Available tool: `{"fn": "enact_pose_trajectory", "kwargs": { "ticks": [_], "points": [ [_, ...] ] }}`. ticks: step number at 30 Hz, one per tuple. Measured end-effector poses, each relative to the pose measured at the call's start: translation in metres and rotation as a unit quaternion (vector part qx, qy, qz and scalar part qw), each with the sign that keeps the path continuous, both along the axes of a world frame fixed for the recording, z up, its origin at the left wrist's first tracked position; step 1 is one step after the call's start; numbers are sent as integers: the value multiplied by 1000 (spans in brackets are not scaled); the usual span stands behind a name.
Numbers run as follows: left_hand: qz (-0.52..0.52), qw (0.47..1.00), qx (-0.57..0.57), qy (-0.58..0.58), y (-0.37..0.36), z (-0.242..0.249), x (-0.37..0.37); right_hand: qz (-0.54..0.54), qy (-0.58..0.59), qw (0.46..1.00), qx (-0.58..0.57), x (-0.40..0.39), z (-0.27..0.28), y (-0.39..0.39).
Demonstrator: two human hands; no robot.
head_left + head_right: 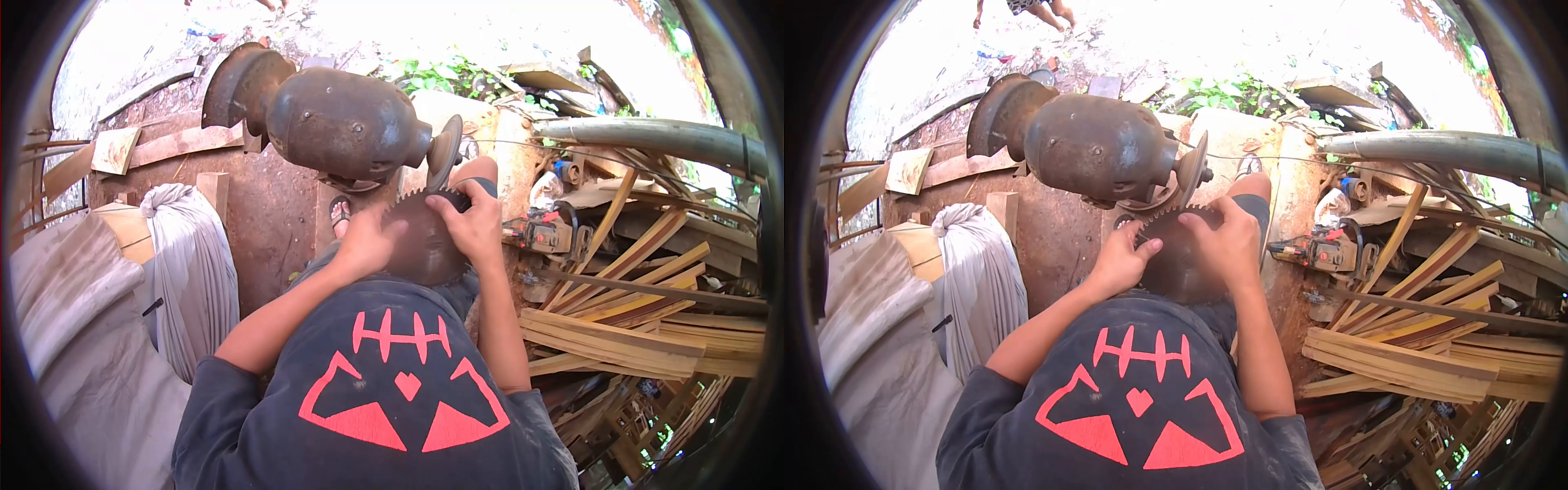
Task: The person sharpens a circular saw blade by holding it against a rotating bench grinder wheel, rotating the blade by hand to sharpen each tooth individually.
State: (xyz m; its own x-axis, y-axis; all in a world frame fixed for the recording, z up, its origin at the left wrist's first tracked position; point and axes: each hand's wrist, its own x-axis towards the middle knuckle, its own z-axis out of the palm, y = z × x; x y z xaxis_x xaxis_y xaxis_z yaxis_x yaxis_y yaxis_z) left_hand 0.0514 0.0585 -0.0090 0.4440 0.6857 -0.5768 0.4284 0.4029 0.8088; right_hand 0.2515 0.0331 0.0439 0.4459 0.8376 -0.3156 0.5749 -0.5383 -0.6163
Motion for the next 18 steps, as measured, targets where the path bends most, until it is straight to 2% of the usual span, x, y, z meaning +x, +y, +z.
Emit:
{"fn": "enact_pose_trajectory", "kwargs": {
  "ticks": [2, 18],
  "points": [
    [-14, 1000, 7, 24, 5, 13, 0, -6, 4, 1000, -3, -1, 0, 0],
    [-25, 999, 15, 19, 3, 1, -2, -18, 19, 999, 19, -2, -3, -3]
  ]
}}
